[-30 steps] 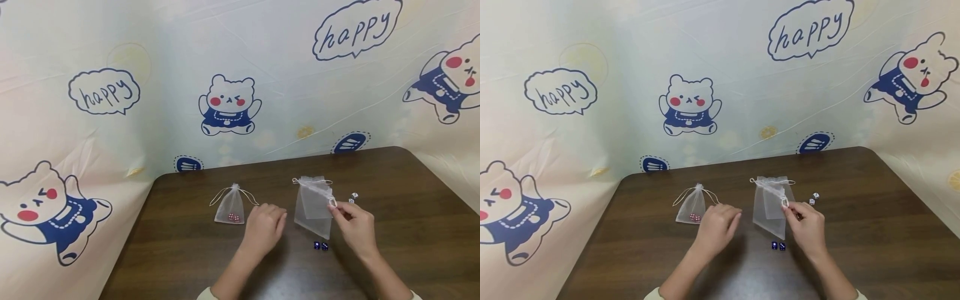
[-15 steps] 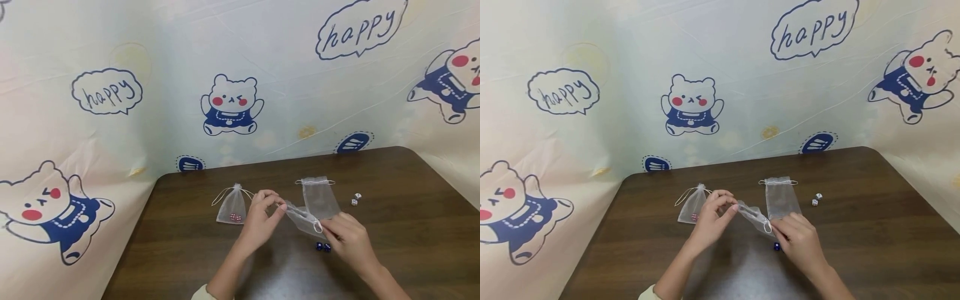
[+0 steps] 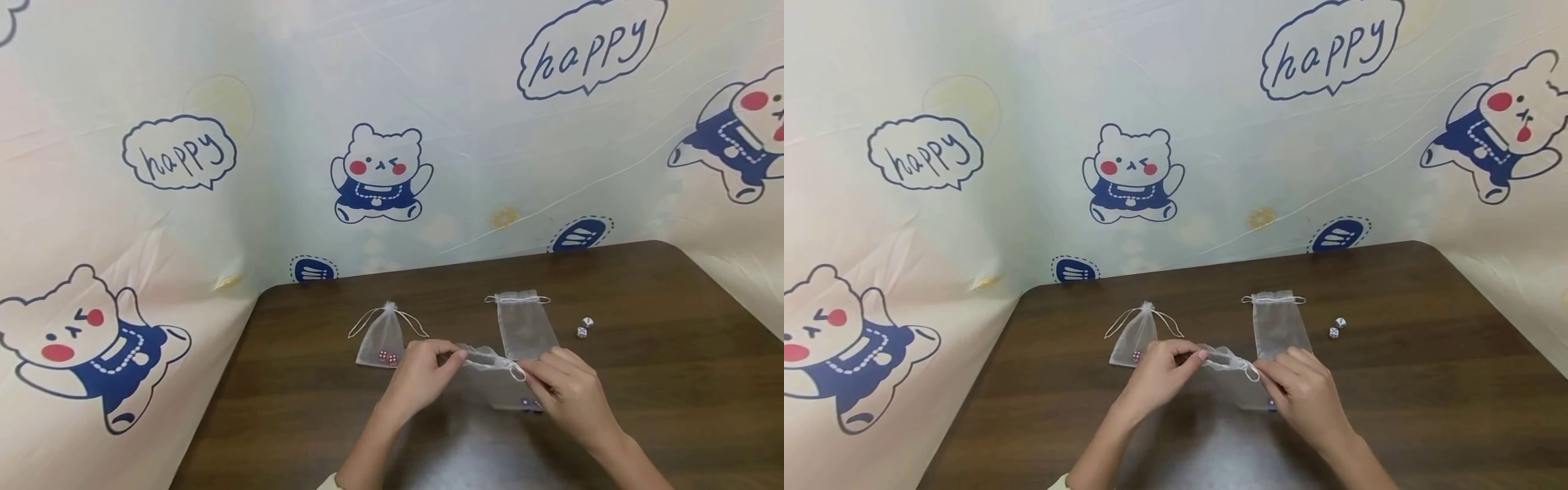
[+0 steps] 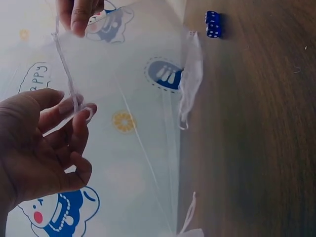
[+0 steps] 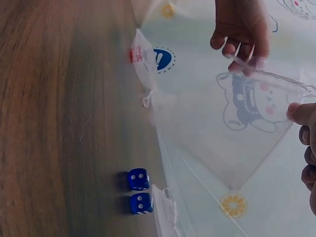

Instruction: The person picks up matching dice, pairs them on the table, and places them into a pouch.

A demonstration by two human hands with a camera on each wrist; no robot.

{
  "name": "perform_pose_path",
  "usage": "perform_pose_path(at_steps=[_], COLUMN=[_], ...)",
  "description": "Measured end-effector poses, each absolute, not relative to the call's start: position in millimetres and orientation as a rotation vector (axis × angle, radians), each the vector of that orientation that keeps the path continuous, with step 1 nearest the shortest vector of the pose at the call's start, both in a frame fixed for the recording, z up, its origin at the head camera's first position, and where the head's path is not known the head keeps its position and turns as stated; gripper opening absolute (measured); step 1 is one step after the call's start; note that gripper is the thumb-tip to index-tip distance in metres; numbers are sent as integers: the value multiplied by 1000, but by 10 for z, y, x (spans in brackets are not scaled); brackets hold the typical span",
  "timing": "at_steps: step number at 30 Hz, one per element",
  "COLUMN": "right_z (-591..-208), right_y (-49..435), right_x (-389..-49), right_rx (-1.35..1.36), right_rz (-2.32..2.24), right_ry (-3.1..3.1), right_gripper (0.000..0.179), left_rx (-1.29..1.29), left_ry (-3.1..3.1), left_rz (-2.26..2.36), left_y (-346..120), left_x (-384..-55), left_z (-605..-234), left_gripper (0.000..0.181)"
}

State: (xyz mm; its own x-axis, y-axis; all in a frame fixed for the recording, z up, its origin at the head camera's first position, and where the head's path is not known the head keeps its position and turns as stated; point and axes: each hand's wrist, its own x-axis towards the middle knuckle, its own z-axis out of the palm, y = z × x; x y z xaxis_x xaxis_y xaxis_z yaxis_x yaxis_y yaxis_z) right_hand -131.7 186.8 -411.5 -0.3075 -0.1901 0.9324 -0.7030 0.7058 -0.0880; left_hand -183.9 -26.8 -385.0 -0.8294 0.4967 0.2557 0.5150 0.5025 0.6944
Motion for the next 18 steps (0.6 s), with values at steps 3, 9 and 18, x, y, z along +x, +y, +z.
perform_pose_path(at_steps=[3,9,18], right_z=[-4157,-4237,-4389], right_y=[1889,1929,2068], right_x=[-1321,-1296,-1293], right_rx=[687,638,556], right_rz=[616,663,648], right_ry=[-1868,-1978,-2219], right_gripper=[40,40,21], left_rx=[-887,-887,-787], left_ry=[-2717,-2693,-2579], left_rz=[-1201,-1193,-1131], left_y=[-252,-219,-246], left_x=[-1827,-1792,-1806], left_z=[-3847,-3825,-3772], left_gripper=[11,6,6])
